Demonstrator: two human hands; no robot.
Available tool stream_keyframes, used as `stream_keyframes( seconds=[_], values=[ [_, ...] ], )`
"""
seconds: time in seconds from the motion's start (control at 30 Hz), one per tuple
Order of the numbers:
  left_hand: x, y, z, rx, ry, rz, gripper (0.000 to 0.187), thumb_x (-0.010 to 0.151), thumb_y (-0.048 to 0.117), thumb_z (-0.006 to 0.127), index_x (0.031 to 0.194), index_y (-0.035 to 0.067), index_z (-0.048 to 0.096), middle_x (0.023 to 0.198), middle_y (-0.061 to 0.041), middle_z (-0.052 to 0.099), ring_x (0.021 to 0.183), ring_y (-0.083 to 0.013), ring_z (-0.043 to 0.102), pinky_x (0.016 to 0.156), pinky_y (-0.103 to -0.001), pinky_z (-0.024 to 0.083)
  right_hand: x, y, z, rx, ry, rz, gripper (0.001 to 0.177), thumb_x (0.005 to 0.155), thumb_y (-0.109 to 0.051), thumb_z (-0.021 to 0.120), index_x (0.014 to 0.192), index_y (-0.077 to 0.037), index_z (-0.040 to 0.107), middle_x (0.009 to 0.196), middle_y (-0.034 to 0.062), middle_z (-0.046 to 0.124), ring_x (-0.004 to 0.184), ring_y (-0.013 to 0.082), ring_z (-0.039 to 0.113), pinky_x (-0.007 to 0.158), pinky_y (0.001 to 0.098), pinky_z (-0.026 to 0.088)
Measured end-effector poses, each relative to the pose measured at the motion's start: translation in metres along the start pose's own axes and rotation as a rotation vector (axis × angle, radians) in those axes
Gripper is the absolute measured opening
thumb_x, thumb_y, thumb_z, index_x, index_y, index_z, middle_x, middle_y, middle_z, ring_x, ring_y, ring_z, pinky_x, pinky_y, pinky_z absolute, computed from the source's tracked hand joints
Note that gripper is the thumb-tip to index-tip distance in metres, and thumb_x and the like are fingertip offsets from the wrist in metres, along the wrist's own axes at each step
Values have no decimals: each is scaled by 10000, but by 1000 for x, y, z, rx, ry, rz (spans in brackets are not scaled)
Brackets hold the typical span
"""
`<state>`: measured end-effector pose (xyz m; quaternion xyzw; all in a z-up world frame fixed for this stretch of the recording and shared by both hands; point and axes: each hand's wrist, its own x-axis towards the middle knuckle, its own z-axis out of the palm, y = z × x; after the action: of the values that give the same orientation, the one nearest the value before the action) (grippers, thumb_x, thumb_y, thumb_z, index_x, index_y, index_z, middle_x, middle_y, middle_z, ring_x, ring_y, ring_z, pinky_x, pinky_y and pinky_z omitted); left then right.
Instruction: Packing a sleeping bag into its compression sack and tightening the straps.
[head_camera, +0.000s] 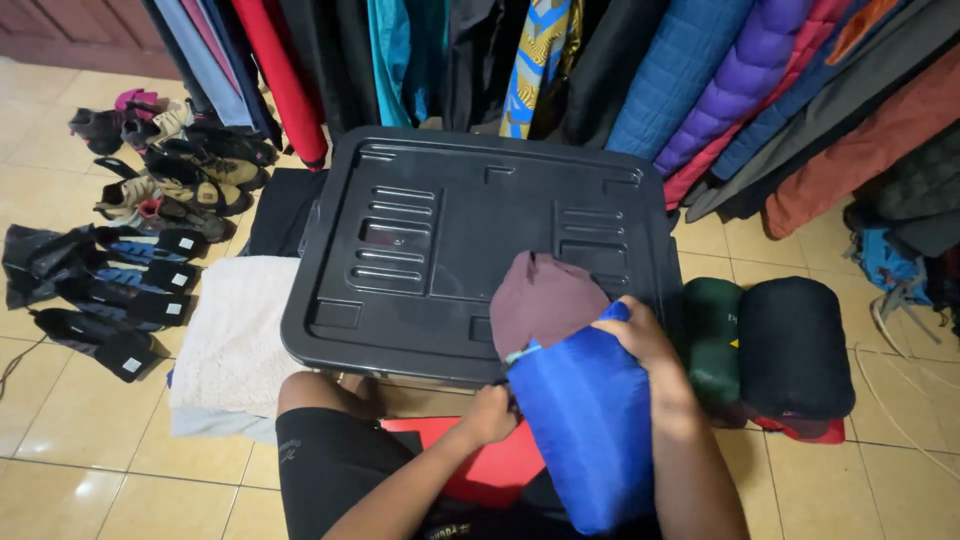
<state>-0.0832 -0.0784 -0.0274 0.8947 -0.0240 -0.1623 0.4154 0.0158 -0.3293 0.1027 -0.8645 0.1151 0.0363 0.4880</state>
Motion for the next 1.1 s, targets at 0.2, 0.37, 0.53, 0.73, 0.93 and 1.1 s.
stream_keyframes(
  seconds=[0.2,0.37,0.53,0.73,0.93,1.1],
  values=[
    [-31,92,-108,67,425,409,173,853,278,657,937,128,672,807,-123,664,819,-390,662,741,-504,513,1,-8,12,-148,9,53,420,629,-276,926,924,-101,684,793,90,694,833,253,696,741,365,526],
    [31,132,-81,385,645,736,375,870,300,682,1162,66,666,940,-102,559,872,-350,564,735,-453,447,9,11,19,-260,9,77,573,633,-400,938,1041,-152,622,825,58,704,908,234,723,788,365,546],
    [55,133,-48,593,821,901,185,917,154,611,1055,41,657,832,-115,569,766,-324,612,665,-409,482,11,34,13,47,-53,-65,266,778,-261,887,883,-120,688,709,12,622,698,140,599,659,289,482],
    [49,144,-43,471,796,594,65,811,86,597,860,104,558,826,-86,522,795,-295,547,687,-395,428,-21,16,-8,243,-84,-6,527,960,-313,750,1337,43,656,1196,136,706,1139,196,605,1058,381,458],
    [50,152,-32,291,544,444,240,663,48,707,837,113,555,889,-87,540,880,-313,534,783,-411,418,24,49,13,49,-88,-222,228,805,-90,795,892,-42,591,641,7,562,636,128,555,611,287,437],
    [50,142,-13,225,384,490,285,601,-2,716,799,155,584,797,-57,573,823,-305,594,801,-395,459,58,74,25,-340,-76,95,452,768,-467,825,1057,-218,582,1081,27,775,1134,232,695,934,398,543]
  ],
)
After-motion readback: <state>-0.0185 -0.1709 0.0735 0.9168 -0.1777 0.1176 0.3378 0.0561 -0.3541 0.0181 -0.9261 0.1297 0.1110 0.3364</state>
